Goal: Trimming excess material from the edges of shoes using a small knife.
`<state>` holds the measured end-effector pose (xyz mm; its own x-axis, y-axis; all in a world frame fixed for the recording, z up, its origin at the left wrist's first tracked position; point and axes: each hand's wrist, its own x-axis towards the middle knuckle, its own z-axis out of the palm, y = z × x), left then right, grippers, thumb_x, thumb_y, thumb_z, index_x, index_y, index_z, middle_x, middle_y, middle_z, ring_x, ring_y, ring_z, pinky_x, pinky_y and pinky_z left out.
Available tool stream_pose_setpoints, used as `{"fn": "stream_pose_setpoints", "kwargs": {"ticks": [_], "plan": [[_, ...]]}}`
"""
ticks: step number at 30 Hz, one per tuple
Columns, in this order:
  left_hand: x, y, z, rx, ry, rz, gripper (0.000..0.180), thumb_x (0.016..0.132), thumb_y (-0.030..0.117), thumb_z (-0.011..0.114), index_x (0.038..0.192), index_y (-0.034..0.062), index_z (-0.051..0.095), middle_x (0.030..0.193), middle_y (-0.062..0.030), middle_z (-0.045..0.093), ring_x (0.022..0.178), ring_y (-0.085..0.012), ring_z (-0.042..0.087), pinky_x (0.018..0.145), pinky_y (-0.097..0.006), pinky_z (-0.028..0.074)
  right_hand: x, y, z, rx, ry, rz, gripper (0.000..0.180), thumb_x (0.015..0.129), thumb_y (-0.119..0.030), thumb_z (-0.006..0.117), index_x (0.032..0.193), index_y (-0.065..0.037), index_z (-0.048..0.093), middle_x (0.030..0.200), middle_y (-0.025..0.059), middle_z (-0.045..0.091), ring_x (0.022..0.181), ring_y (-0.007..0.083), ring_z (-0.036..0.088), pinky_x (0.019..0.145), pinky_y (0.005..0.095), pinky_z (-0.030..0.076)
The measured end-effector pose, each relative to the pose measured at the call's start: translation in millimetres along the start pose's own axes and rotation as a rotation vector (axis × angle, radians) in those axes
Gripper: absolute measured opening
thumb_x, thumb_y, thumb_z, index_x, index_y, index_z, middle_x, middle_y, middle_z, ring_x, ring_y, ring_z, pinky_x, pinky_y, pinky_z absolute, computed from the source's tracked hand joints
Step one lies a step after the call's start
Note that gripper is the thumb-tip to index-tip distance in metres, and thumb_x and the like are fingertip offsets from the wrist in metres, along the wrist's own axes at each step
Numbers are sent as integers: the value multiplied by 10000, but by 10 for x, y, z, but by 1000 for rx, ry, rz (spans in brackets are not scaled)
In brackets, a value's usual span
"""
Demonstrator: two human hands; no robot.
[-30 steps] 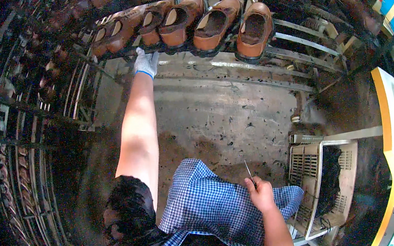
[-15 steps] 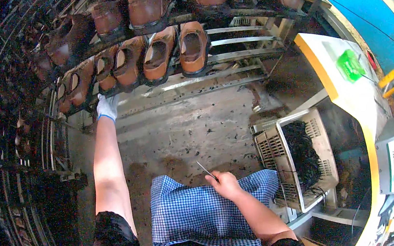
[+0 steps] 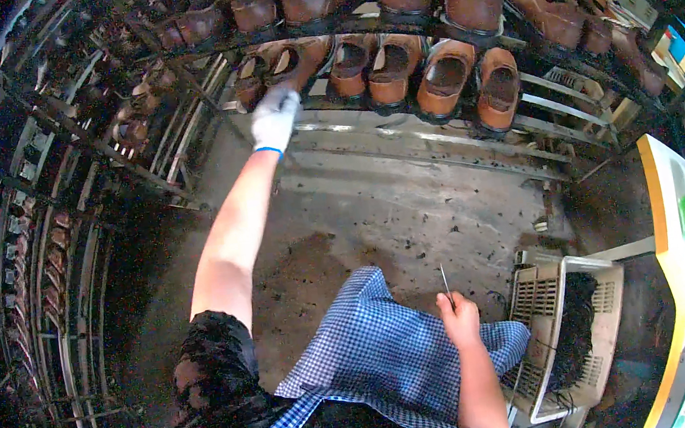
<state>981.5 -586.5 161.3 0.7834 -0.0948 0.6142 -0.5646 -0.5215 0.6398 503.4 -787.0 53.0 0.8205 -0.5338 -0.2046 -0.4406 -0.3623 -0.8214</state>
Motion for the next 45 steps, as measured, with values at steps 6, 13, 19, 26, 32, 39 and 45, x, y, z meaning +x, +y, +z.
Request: {"fn": "stream_pose_setpoints", "kwargs": {"ticks": [6,13,19,26,32,39,45], "plan": [[698,-160,-683,859,-168,21,515,883,213,468,1389,180,376,1354,-98,484,1258,-303,447,1039,-519,336,-44,-129,-17,-70,-70,94,339,904,-311,604,789,8,621,595,51,589,537,116,545,526,282,443],[245,152,-963,1131,-727,-23,471,845,440,545,1186,127,634,1251,-144,582,1211,-336,506,1070,-474,288,-156,-310,41,19,-19,30,344,914,-322,569,794,-6,632,570,92,556,511,161,529,532,309,439],[-894,578,-1672,-701,-232,-679,337,868,294,653,1030,-1,657,977,-69,667,905,-191,618,799,-309,489,-198,-745,-48,334,-32,-152,244,937,-201,566,884,25,638,663,-3,571,613,65,501,580,233,430],[-2237,1899,-1533,-1205,-458,-740,397,884,198,636,1179,-57,558,1111,-129,616,1001,-207,602,841,-318,504,-549,-1855,-133,342,-14,-471,801,688,-208,835,1368,-56,440,1143,42,576,591,53,448,575,200,429],[-2567,2982,-1767,-1528,-800,-905,478,869,199,656,1266,-16,498,1149,-80,614,1029,-176,597,862,-276,482,-871,-1638,-454,793,-5,-477,574,804,-156,743,1291,21,496,1137,50,579,1009,104,560,863,241,459],[-2747,3073,-1906,-885,-809,-383,247,863,111,662,1085,6,640,991,-109,653,860,-170,643,719,-291,517,-1374,-1789,-938,-59,563,-932,399,708,-95,788,1090,-160,694,801,54,565,562,136,567,486,264,448],[-3122,2895,-1865,-946,-674,-247,213,878,81,614,1084,50,659,989,-87,656,876,-194,635,735,-309,508,-1438,-1815,-1127,-359,348,-1050,366,671,-105,737,1028,-177,698,728,14,518,548,170,567,461,287,455]]}}
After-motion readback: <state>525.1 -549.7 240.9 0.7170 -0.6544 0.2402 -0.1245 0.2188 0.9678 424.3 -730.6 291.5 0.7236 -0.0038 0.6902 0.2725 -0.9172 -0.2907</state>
